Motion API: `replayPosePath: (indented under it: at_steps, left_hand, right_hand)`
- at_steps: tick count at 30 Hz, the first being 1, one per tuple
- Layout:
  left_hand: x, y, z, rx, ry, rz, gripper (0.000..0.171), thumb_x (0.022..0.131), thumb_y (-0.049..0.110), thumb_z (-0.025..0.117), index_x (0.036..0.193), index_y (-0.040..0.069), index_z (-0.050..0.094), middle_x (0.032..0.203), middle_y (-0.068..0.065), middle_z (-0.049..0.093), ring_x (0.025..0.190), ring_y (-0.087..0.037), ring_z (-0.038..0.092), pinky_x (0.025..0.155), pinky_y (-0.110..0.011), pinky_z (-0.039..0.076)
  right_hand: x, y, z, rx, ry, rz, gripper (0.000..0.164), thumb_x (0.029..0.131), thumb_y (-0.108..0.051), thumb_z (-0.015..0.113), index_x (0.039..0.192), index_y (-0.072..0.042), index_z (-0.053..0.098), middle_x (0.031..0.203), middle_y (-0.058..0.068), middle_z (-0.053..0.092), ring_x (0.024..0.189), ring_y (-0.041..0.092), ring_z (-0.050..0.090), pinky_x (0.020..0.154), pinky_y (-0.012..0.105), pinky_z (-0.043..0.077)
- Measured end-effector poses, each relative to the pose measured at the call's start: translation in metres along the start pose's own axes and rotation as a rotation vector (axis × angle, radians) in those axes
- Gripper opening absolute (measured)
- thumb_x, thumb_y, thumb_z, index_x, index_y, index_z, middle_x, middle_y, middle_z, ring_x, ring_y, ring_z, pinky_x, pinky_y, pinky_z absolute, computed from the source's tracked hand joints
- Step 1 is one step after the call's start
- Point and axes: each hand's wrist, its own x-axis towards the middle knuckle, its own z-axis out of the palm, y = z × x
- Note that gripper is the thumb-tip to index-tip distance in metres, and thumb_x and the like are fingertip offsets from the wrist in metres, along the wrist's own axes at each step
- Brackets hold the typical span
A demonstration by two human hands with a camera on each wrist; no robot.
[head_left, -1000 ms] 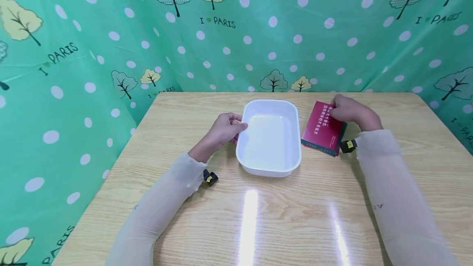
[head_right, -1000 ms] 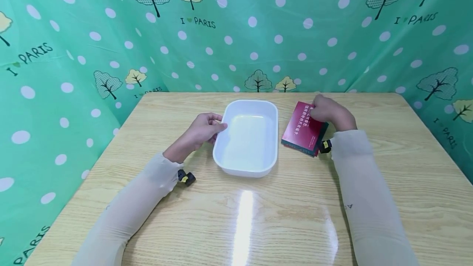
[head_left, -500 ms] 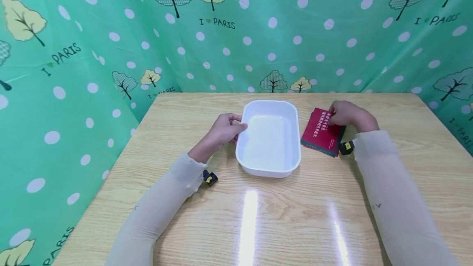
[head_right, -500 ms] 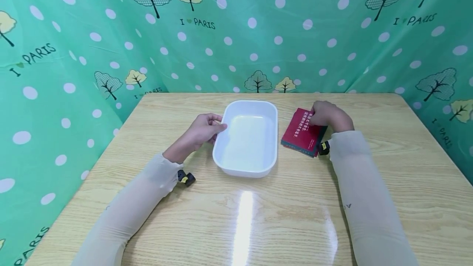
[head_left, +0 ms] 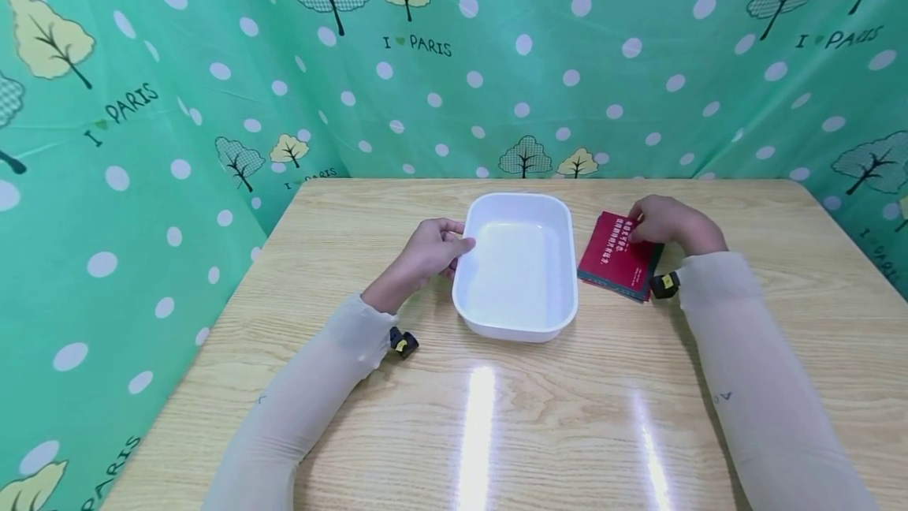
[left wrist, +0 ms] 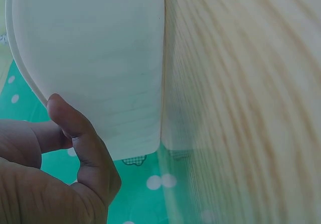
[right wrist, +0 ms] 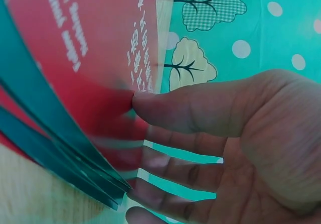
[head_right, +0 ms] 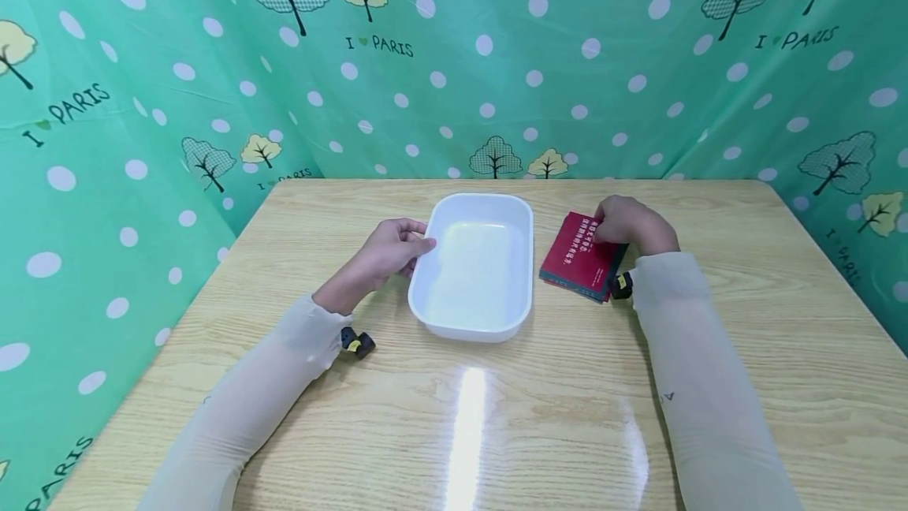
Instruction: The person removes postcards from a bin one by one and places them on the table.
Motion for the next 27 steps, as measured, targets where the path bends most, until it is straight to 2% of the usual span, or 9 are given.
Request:
replayPosePath:
  at_steps: [7,13,20,24,27]
  left_hand:
    - [0.000,0.000,0.001,0.007,0.002,-0.003,0.030,0.095,0.018,0.065,0.121,0.007,0.054,0.088,-0.010,0.061,0.057,-0.017,0.056,0.049,-0.031,0.052]
    - [-0.001,0.000,0.002,0.007,0.006,0.001,0.030,0.095,0.018,0.065,0.120,0.007,0.054,0.087,-0.010,0.060,0.055,-0.016,0.055,0.049,-0.032,0.052]
    - [0.000,-0.001,0.000,-0.009,-0.004,-0.001,0.032,0.094,0.021,0.067,0.120,0.007,0.054,0.084,-0.009,0.060,0.054,-0.015,0.055,0.049,-0.031,0.052]
    - [0.000,-0.002,-0.001,-0.010,0.005,-0.014,0.049,0.089,0.039,0.072,0.122,0.008,0.053,0.087,-0.010,0.060,0.053,-0.015,0.054,0.052,-0.035,0.055]
    - [0.000,-0.002,-0.003,0.010,0.042,0.000,0.064,0.083,0.052,0.072,0.125,0.009,0.052,0.094,-0.010,0.059,0.058,-0.019,0.058,0.056,-0.038,0.057]
  right_hand:
    - [-0.003,-0.003,0.000,-0.007,0.028,0.014,0.051,0.090,-0.011,0.063,0.132,0.011,0.044,0.119,0.032,0.049,0.099,0.042,0.050,0.085,0.057,0.047]
    - [-0.005,-0.008,-0.001,-0.019,0.117,-0.008,0.047,0.097,-0.017,0.054,0.135,0.008,0.043,0.121,0.032,0.048,0.102,0.044,0.049,0.084,0.058,0.048]
    - [-0.013,-0.031,-0.008,-0.018,0.213,-0.133,0.050,0.098,-0.026,0.056,0.137,0.003,0.044,0.128,0.029,0.047,0.109,0.044,0.048,0.083,0.056,0.050]
    - [-0.021,-0.051,-0.011,-0.035,0.235,-0.216,0.053,0.100,-0.032,0.054,0.140,0.001,0.042,0.133,0.028,0.046,0.116,0.043,0.044,0.089,0.059,0.046]
    - [-0.027,-0.067,-0.012,-0.067,0.247,-0.279,0.055,0.102,-0.036,0.050,0.141,0.002,0.042,0.134,0.027,0.046,0.118,0.042,0.044,0.094,0.060,0.042]
